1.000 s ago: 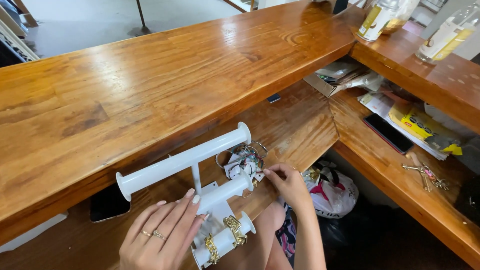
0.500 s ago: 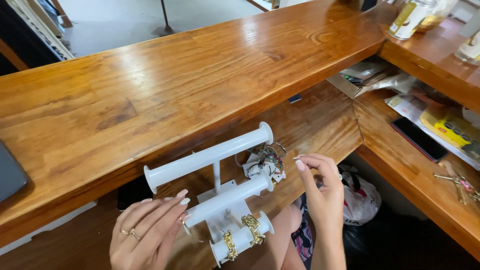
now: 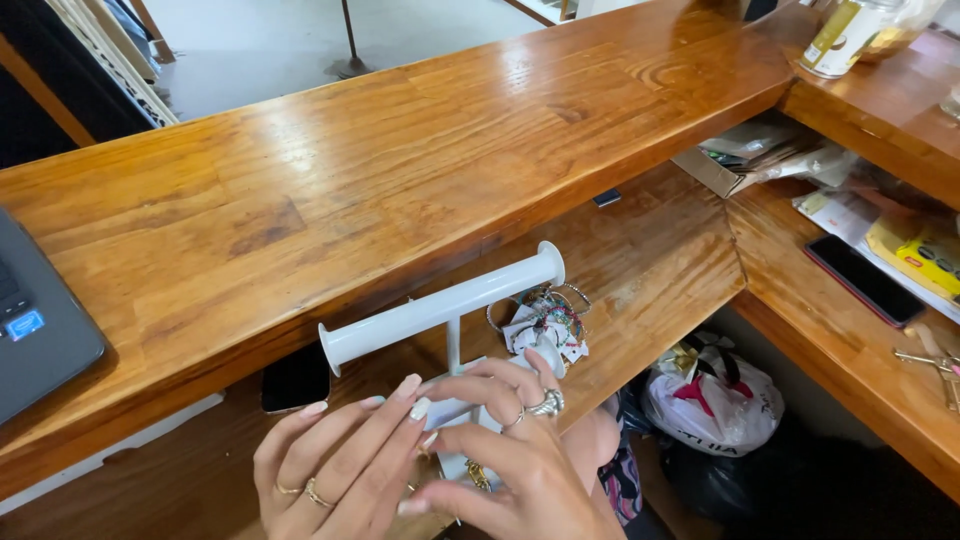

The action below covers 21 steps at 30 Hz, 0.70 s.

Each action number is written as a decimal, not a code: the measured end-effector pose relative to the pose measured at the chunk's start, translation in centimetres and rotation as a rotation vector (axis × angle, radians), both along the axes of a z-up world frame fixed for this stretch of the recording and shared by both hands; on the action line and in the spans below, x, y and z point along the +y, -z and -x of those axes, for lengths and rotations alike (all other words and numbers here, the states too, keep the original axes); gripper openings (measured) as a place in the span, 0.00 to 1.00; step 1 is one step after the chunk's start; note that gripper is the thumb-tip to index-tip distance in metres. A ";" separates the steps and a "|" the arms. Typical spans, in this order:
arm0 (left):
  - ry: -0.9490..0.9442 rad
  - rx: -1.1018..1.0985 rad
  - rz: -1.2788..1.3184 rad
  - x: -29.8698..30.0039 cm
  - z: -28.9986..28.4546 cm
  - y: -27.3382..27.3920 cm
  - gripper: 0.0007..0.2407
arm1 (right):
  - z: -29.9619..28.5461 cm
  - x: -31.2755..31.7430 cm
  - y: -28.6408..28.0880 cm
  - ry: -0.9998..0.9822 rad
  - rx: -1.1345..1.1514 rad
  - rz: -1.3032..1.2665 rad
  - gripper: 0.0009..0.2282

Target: Hanging and arranging various bracelets on a tiered display stand on a wooden counter.

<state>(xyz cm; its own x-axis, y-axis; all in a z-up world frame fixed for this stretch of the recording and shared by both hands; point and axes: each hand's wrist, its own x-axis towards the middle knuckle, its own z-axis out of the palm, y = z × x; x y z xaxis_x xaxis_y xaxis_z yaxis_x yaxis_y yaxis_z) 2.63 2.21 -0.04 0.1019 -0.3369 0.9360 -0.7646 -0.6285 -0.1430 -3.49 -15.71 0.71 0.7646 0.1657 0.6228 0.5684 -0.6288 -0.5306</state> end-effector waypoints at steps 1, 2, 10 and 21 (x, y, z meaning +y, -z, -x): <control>-0.016 -0.014 0.023 -0.5 0.1 -0.3 0.07 | 0.0 0.2 0.2 -0.026 0.028 -0.066 0.05; -0.011 -0.012 0.027 -0.5 0.2 -0.3 0.07 | 0.1 0.0 -0.1 -0.020 0.030 -0.063 0.05; 0.025 0.038 0.011 -1.3 -0.2 2.4 0.09 | 0.9 -6.0 1.1 0.214 0.145 -0.568 0.08; -0.095 0.275 0.070 -0.1 2.6 5.5 0.05 | -3.2 -12.5 7.9 0.496 0.602 -0.599 0.10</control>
